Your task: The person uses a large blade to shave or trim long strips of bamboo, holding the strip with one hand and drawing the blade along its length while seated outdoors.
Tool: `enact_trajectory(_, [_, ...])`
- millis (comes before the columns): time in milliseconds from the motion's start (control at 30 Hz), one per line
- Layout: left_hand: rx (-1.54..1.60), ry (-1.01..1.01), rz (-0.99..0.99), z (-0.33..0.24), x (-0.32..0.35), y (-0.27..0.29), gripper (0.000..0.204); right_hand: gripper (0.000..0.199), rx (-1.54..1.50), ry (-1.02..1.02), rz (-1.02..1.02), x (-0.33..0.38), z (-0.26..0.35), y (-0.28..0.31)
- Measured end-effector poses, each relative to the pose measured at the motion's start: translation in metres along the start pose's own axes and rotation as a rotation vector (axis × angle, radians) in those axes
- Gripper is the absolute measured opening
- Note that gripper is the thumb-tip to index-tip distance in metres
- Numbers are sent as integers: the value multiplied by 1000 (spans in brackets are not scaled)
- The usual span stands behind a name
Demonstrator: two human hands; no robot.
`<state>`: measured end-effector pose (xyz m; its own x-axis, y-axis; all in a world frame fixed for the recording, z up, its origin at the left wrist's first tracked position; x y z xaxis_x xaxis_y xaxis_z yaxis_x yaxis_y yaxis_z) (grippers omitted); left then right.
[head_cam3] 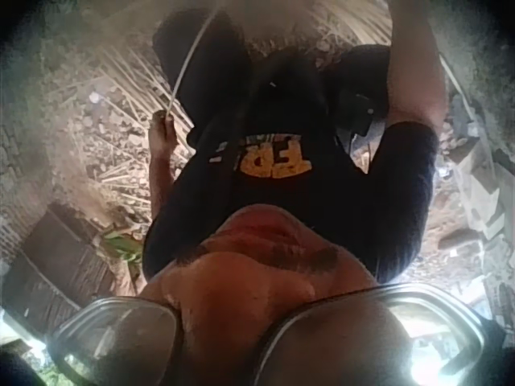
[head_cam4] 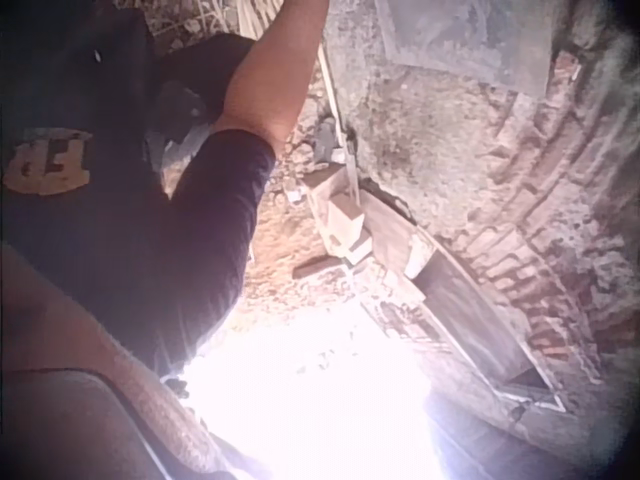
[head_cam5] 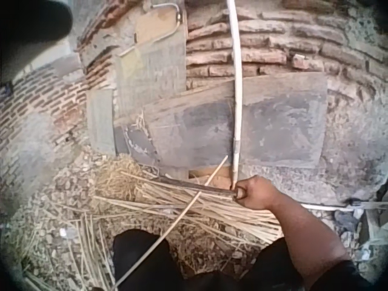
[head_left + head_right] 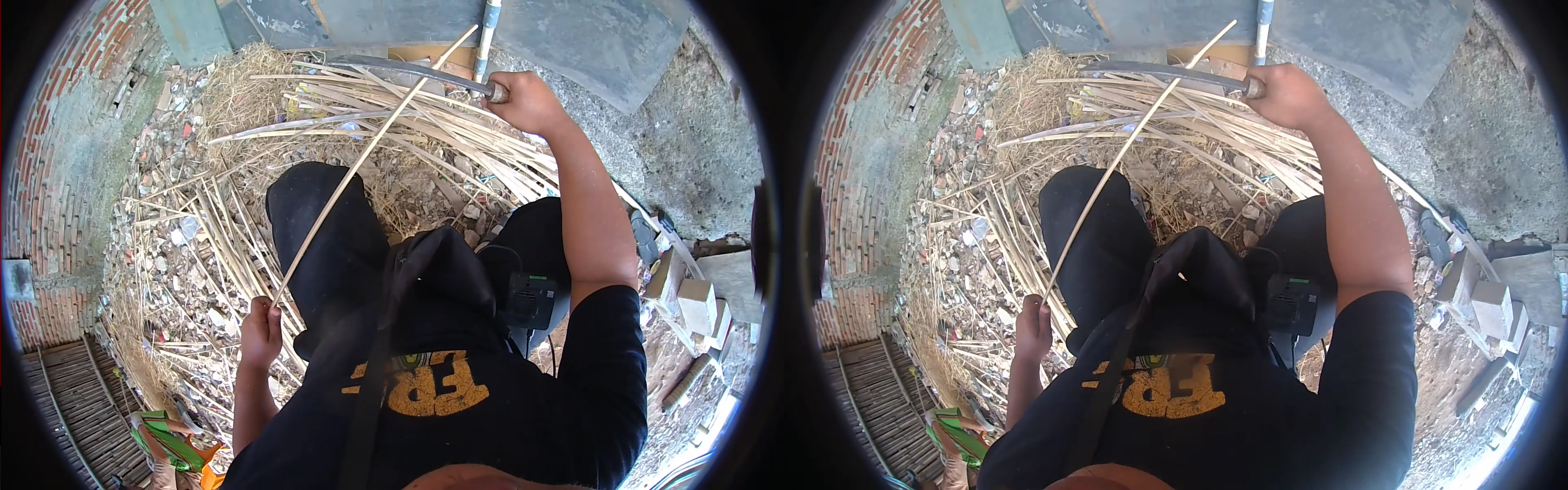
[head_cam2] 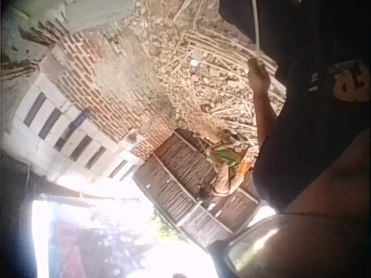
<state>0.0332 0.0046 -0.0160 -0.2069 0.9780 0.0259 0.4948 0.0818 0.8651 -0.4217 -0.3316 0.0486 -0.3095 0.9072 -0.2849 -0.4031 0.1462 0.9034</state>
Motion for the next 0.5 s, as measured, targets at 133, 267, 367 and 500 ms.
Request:
enact_trajectory(133, [-47, -69, -34, 2, 2, -1, 29, 28, -28, 54, -19, 1, 0, 1])
enact_trajectory(267, [-70, -115, -124, -5, 2, -3, 23, 30, 12, -46, 128, 0, 2, -6])
enact_trajectory(367, [-107, -110, -136, -9, 1, -5, 20, 28, 19, 3, 125, 1, 5, -9])
enact_trajectory(500, [-120, -120, -132, -10, 0, -8, 21, 28, -8, 69, 88, 2, 8, -12])
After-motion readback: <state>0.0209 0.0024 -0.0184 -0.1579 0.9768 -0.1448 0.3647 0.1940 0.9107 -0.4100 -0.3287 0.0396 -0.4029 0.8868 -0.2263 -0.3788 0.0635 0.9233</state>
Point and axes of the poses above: each hand's wrist, its own x-axis away from the middle knuckle, its own y-axis out of the back of the hand, z = x × y, the point moved 7 cm from there along -x, towards the middle knuckle, and after that the axes turned 6 degrees about -z, right-handed, at the moved point
